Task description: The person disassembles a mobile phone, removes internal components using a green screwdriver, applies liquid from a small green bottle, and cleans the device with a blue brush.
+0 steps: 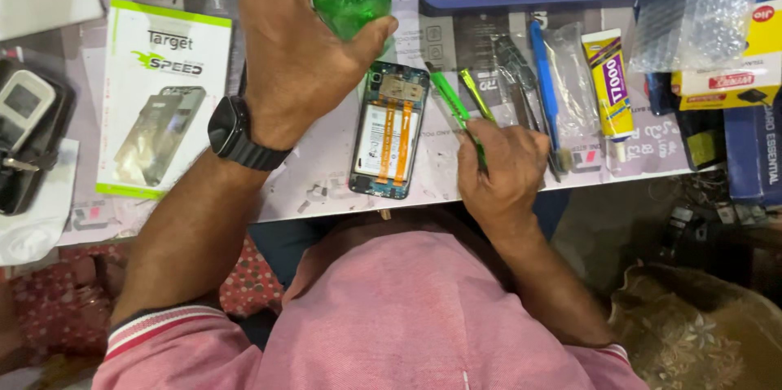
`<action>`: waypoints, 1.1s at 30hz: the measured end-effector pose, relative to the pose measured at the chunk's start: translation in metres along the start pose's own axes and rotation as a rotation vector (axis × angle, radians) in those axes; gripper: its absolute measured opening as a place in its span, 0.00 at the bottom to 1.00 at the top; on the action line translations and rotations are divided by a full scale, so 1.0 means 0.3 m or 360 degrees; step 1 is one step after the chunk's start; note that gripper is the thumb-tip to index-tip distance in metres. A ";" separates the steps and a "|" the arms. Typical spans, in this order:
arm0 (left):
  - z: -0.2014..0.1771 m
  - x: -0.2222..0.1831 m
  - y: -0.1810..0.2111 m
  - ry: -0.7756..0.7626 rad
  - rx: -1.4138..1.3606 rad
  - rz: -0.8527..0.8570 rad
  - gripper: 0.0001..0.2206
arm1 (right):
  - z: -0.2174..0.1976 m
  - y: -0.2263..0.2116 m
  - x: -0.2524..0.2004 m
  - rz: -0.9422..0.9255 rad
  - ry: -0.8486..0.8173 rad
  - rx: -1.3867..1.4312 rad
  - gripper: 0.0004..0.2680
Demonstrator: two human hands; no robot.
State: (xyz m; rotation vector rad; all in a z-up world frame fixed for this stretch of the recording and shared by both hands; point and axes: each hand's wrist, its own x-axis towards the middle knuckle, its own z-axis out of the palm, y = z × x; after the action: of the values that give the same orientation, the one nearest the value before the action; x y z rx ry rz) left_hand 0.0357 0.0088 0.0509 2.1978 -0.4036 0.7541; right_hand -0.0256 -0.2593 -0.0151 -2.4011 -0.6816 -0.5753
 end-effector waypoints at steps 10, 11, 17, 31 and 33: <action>0.029 0.016 -0.009 -0.0119 -0.0037 0.0047 0.31 | -0.002 -0.014 0.022 0.0049 -0.0022 -0.0053 0.10; 0.032 0.017 -0.010 -0.0143 -0.0038 0.0047 0.32 | 0.000 -0.015 0.021 0.0053 -0.0022 -0.0052 0.11; 0.041 -0.013 0.004 -0.0199 0.0098 -0.0037 0.42 | -0.029 -0.025 0.028 -0.0016 0.0062 0.0037 0.10; 0.071 -0.032 -0.047 0.0004 -0.0002 -0.0013 0.43 | -0.133 0.147 0.158 0.0381 -0.0250 -0.0440 0.07; 0.068 -0.043 -0.070 -0.0031 -0.0032 -0.0052 0.42 | -0.131 0.149 0.152 0.0375 -0.0294 -0.0468 0.07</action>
State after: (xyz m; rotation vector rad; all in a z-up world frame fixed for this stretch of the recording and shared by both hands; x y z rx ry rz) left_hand 0.0440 0.0078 0.0201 2.1891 -0.3823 0.7084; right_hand 0.0262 -0.3002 0.0204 -2.7853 -0.3995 -0.3790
